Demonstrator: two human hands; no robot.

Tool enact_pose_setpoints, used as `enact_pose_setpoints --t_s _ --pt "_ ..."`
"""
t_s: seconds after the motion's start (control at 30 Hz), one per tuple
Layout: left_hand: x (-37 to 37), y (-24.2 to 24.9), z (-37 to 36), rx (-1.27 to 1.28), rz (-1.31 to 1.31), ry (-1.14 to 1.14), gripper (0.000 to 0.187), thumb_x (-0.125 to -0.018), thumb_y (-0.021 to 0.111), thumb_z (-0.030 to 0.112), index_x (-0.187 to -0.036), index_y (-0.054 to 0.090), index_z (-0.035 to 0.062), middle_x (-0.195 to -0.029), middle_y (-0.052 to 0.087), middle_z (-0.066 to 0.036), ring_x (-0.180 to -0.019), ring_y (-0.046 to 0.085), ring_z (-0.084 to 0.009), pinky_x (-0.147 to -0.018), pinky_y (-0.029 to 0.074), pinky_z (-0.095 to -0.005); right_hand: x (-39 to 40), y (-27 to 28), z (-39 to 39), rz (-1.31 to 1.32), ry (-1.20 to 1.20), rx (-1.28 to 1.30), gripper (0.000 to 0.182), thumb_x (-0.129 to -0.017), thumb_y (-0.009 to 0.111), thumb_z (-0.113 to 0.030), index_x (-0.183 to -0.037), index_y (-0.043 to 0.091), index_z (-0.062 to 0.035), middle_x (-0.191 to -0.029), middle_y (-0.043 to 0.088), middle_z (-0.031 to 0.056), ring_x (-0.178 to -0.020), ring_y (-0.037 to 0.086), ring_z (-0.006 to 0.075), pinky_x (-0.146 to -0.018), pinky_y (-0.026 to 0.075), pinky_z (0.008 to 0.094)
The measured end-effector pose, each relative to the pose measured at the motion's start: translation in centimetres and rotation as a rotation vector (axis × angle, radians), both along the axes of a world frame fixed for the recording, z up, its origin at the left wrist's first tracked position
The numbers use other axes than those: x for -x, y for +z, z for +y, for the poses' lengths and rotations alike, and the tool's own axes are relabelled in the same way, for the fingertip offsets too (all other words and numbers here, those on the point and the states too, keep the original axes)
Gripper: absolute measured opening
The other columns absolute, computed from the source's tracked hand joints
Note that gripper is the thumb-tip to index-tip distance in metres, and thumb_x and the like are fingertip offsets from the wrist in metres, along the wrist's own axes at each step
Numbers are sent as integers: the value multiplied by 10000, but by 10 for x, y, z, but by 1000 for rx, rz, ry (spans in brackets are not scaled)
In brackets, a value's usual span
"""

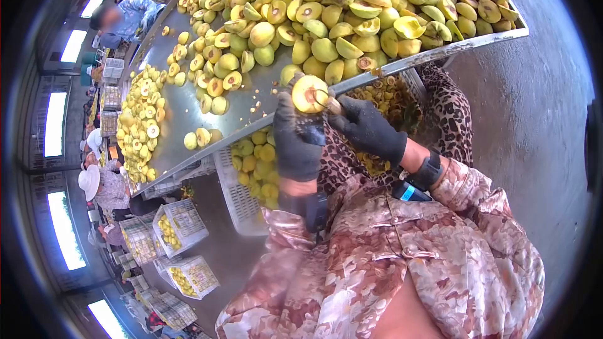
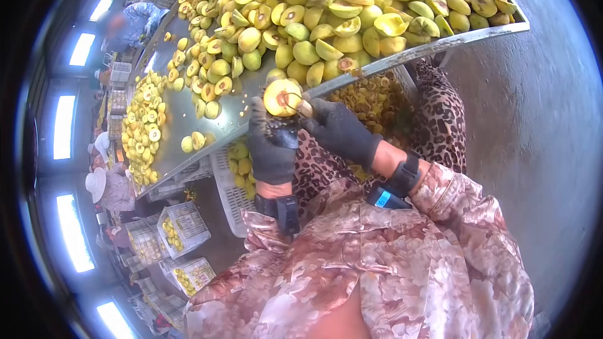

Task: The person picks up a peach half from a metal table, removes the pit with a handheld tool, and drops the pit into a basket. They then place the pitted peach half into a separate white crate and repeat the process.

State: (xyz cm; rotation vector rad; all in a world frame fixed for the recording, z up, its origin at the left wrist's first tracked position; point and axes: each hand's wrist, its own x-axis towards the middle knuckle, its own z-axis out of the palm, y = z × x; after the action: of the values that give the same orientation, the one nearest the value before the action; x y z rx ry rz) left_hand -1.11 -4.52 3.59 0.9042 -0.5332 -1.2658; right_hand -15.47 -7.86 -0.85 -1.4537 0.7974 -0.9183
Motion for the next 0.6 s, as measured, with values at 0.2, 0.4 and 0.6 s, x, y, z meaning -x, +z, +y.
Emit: enact_pose_setpoints --t_s 0.2,0.4,0.6 --pt "11 -6 -2 178 -330 -7 444 -1107 443 270 -1391 539 -58 -1316 619 -155 -1187 611 -220 -1067 482 -359 13 7 3 -46 42 -75 248 -1007 615 -162 -1148 656 38 -930 707 128 -883 612 100 -809 523 331" --pt "19 -12 -5 218 -527 38 438 -1112 391 307 -1324 561 -37 -1251 632 -155 -1175 619 -276 -1063 494 -409 7 0 15 -301 100 -123 253 -1013 600 -115 -1212 616 41 -1022 725 66 -931 635 116 -842 530 319" --pt "32 7 -6 125 -86 -18 463 -1115 374 401 -1259 560 3 -1207 641 -173 -1133 640 -298 -1012 544 -414 10 16 18 -107 -113 213 292 -976 638 -139 -1228 602 4 -980 700 235 -900 685 392 -799 539 414"
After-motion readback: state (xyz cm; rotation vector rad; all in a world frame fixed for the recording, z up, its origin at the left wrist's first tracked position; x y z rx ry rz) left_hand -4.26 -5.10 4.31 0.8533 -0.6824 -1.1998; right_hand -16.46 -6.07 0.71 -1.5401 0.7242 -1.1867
